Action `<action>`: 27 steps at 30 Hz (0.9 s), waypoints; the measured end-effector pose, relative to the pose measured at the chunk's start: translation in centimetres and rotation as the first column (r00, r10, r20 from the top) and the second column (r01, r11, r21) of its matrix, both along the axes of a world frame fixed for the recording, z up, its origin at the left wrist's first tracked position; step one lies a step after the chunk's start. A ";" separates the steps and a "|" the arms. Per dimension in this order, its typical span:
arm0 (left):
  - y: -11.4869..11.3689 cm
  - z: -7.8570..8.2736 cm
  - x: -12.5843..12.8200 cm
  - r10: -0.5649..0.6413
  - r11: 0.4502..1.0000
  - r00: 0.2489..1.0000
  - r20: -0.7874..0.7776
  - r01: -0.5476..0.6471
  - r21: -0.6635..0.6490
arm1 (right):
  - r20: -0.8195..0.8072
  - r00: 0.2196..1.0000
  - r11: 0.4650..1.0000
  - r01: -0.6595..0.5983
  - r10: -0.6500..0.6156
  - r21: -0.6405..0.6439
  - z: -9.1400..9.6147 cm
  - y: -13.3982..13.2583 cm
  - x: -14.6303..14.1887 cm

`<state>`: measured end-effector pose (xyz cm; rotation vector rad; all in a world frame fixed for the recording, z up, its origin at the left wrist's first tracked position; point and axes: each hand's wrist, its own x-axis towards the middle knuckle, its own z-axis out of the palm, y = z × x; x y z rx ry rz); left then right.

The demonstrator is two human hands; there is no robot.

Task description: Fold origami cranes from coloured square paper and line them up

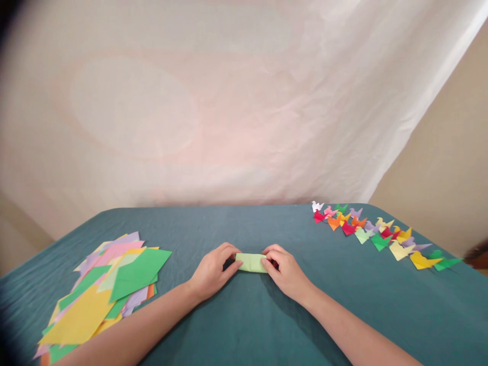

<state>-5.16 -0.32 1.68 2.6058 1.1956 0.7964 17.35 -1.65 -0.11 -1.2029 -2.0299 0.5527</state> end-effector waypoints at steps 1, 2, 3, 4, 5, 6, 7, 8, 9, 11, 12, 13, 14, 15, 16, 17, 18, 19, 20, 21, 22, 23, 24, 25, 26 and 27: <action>-0.3 0.2 0.1 0.000 0.999 1.000 0.008 0.000 0.037 | 0.004 1.000 1.000 -0.001 0.001 0.005 -0.1 0.0 0.0; -0.6 0.5 0.1 -0.012 0.997 1.000 0.000 0.012 0.080 | 0.004 1.000 1.000 -0.002 0.002 0.010 -0.1 0.1 -0.1; -1.0 0.8 0.3 -0.038 0.992 0.999 -0.023 0.041 0.117 | 0.002 1.000 1.000 -0.004 0.003 0.015 -0.2 0.1 -0.1; -1.4 1.1 0.4 -0.078 0.986 0.995 -0.062 0.086 0.141 | -0.003 1.000 1.000 -0.007 0.007 0.018 -0.2 0.1 -0.2; -1.8 1.4 0.6 -0.119 0.981 0.987 -0.110 0.134 0.140 | -0.007 1.000 1.000 -0.014 0.014 0.019 -0.2 0.1 -0.2; -2.2 1.7 0.7 -0.170 0.974 0.972 -0.163 0.191 0.123 | -0.010 1.000 1.000 -0.021 0.021 0.021 -0.2 0.2 -0.2; -2.5 1.8 0.9 -0.217 0.965 0.954 -0.208 0.241 0.102 | -0.011 1.000 0.999 -0.029 0.029 0.021 -0.2 0.2 -0.2; -2.9 1.9 1.0 -0.245 0.959 0.938 -0.245 0.271 0.079 | -0.011 0.999 0.999 -0.034 0.034 0.022 -0.2 0.2 -0.2; -3.1 1.9 1.1 -0.261 0.956 0.926 -0.272 0.287 0.059 | -0.010 0.999 0.999 -0.037 0.038 0.024 -0.2 0.3 -0.2; -3.4 1.7 1.2 -0.280 0.953 0.908 -0.310 0.302 0.023 | -0.007 0.999 0.999 -0.034 0.035 0.032 -0.2 0.3 -0.2; -3.5 1.6 1.1 -0.288 0.952 0.901 -0.323 0.306 0.004 | -0.006 1.000 0.999 -0.030 0.031 0.037 -0.2 0.3 -0.2; -3.5 1.4 1.1 -0.297 0.951 0.895 -0.333 0.309 -0.017 | -0.004 1.000 0.999 -0.026 0.027 0.041 -0.3 0.3 -0.1; -3.5 1.3 1.0 -0.306 0.950 0.890 -0.339 0.311 -0.039 | -0.001 1.000 0.999 -0.023 0.023 0.043 -0.3 0.3 -0.1; -3.4 1.2 0.9 -0.314 0.948 0.886 -0.342 0.312 -0.062 | 0.001 1.000 0.999 -0.017 0.017 0.045 -0.4 0.3 -0.1; -3.4 1.1 0.8 -0.321 0.946 0.884 -0.340 0.312 -0.082 | -0.001 1.000 0.999 -0.009 0.009 0.045 -0.4 0.3 -0.1; -3.3 1.0 0.7 -0.327 0.945 0.883 -0.337 0.312 -0.100 | -0.004 1.000 0.999 0.000 0.001 0.045 -0.5 0.3 -0.1; -3.3 1.0 0.7 -0.333 0.943 0.882 -0.333 0.313 -0.113 | -0.010 1.000 0.999 0.010 -0.010 0.044 -0.6 0.3 -0.1; -3.3 1.0 0.6 -0.336 0.942 0.883 -0.328 0.313 -0.121 | -0.017 1.000 0.999 0.023 -0.022 0.042 -0.7 0.3 -0.1; -3.3 1.0 0.6 -0.338 0.941 0.884 -0.323 0.314 -0.126 | -0.025 0.999 0.999 0.036 -0.036 0.038 -0.8 0.3 -0.1; -3.3 0.9 0.6 -0.338 0.941 0.885 -0.320 0.313 -0.128 | -0.032 0.998 0.998 0.048 -0.047 0.034 -0.8 0.3 -0.1; -3.3 0.9 0.6 -0.335 0.942 0.887 -0.317 0.310 -0.126 | -0.036 0.998 0.998 0.055 -0.054 0.028 -0.9 0.3 -0.1; -3.3 0.8 0.6 -0.332 0.943 0.889 -0.316 0.308 -0.125 | -0.040 0.998 0.998 0.058 -0.057 0.023 -0.9 0.3 -0.1; -3.3 0.7 0.5 -0.330 0.944 0.890 -0.316 0.306 -0.123 | -0.044 0.998 0.998 0.056 -0.055 0.019 -0.9 0.3 -0.1; -3.4 0.7 0.5 -0.328 0.945 0.891 -0.315 0.304 -0.123 | -0.046 0.998 0.999 0.048 -0.047 0.015 -0.9 0.3 -0.1; -3.4 0.7 0.5 -0.326 0.945 0.891 -0.315 0.302 -0.124 | -0.049 0.998 0.999 0.038 -0.037 0.014 -0.9 0.3 -0.1; -3.4 0.6 0.5 -0.326 0.945 0.891 -0.315 0.301 -0.127 | -0.051 0.998 0.999 0.028 -0.027 0.015 -0.9 0.3 -0.1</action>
